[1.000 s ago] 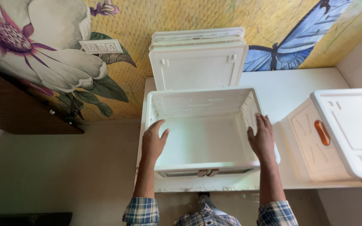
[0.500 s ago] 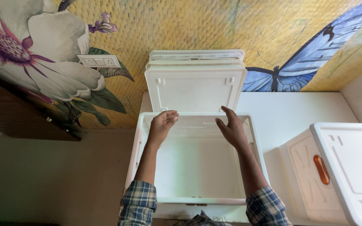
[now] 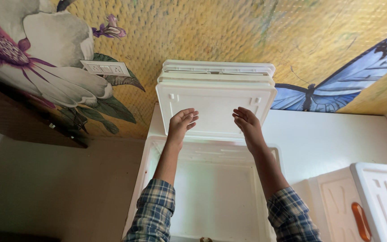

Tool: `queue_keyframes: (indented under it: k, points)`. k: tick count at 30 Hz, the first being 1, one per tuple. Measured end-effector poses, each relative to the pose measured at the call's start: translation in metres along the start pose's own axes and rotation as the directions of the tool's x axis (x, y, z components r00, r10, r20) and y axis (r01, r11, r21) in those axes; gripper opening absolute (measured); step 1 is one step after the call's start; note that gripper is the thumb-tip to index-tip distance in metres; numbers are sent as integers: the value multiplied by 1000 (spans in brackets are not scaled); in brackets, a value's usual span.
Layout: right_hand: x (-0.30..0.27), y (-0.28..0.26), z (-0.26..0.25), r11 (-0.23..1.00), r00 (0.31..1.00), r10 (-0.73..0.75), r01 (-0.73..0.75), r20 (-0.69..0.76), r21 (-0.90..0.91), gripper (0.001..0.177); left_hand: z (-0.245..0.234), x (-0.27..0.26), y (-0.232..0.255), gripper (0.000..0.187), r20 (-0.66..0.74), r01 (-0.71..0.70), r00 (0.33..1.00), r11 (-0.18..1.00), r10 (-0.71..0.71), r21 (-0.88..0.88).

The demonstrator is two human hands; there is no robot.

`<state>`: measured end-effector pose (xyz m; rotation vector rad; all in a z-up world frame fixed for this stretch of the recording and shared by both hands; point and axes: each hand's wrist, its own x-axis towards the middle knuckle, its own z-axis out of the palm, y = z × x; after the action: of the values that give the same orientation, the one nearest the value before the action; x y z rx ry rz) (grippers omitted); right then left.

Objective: The person assembles a white plastic storage crate by unfolding its sides, inserting a handle, and securing the lid. They then stack the completed crate on top of another identical crate.

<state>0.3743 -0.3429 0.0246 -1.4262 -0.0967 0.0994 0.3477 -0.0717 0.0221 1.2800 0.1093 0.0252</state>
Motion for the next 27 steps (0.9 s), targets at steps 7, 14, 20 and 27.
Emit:
queue_keyframes:
  k: [7,14,20,27]
  points:
    - [55,24,-8,943,995,48,-18,-82,331,60,-2,45,-17,44,-40,16,999,983,-24,-184]
    - [97,44,-26,805,996,42,11,-76,594,65,-8,80,-25,55,-55,-44,998,901,22,-432]
    - [106,42,-23,751,997,12,42,-77,659,68,-3,102,-27,59,-43,-35,999,865,16,-500]
    - [105,42,-16,642,998,-1,52,-67,765,67,-1,109,-29,62,-20,-57,998,820,55,-569]
